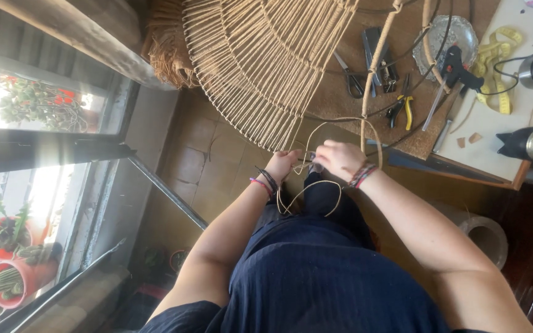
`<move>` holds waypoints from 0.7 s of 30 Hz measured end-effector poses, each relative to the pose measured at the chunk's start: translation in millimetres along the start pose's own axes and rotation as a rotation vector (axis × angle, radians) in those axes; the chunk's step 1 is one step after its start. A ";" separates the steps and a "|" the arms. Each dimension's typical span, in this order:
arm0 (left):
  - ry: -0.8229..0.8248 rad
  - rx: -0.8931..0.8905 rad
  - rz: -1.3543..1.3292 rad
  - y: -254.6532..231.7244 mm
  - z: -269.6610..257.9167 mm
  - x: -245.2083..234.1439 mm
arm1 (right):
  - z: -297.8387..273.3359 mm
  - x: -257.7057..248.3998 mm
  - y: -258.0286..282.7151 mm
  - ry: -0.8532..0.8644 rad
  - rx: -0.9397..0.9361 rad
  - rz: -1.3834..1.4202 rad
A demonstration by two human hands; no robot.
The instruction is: Weaving a lampshade by threading thin wicker or wooden strips through a frame.
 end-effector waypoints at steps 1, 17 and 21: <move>0.001 0.002 -0.002 -0.5 -0.2 -1.6 | 1.3 -8.4 -2.9 -0.001 -0.001 -0.002; 0.129 0.230 -0.171 14.8 17.4 5.7 | -30.5 -31.6 -25.5 -0.165 0.359 1.598; 0.090 0.532 -0.156 11.8 21.6 3.9 | -74.7 30.7 -62.1 0.597 0.493 -0.181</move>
Point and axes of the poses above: each hand's wrist, its own z-axis towards the middle knuckle, its own x-axis out of the palm, y = z × x, the point moved 7 cm from there along z, towards the middle knuckle, and after that the axes turned 15 degrees about -y, right-handed, at the moved point
